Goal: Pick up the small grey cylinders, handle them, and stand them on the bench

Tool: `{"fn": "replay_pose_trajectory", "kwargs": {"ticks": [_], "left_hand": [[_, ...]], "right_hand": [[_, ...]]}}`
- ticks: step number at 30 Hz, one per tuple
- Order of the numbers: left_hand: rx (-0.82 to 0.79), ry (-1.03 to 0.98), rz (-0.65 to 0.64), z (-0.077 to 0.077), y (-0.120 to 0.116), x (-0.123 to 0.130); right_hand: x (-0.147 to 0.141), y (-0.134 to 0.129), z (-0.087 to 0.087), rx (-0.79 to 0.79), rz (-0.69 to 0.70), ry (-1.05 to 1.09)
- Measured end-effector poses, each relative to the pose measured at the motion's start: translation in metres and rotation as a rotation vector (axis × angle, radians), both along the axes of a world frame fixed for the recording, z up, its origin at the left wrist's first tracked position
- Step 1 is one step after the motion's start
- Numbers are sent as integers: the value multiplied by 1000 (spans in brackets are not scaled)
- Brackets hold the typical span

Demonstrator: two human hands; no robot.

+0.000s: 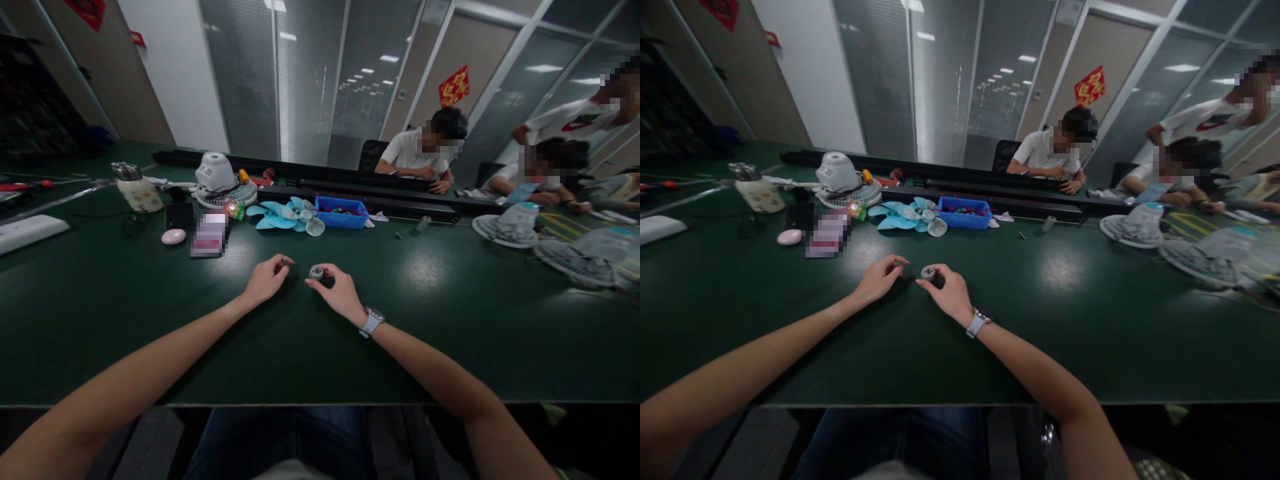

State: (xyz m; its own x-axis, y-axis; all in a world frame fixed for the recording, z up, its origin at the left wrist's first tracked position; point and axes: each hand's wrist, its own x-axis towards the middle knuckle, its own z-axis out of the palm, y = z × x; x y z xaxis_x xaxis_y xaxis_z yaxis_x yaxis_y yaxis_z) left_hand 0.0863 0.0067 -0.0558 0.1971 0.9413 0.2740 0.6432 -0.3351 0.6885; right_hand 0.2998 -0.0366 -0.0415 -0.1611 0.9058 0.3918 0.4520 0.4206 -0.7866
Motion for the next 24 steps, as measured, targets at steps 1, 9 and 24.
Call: {"fn": "replay_pose_trajectory", "kwargs": {"ticks": [1,9,24], "left_hand": [[4,1,3,0,0,0],[11,-8,23,0,1,0],[209,-12,-218,13,-18,22]], "right_hand": [[-2,-3,0,-11,22,-18],[28,7,0,26,58,133],[19,4,-4,-126,280,19]]}}
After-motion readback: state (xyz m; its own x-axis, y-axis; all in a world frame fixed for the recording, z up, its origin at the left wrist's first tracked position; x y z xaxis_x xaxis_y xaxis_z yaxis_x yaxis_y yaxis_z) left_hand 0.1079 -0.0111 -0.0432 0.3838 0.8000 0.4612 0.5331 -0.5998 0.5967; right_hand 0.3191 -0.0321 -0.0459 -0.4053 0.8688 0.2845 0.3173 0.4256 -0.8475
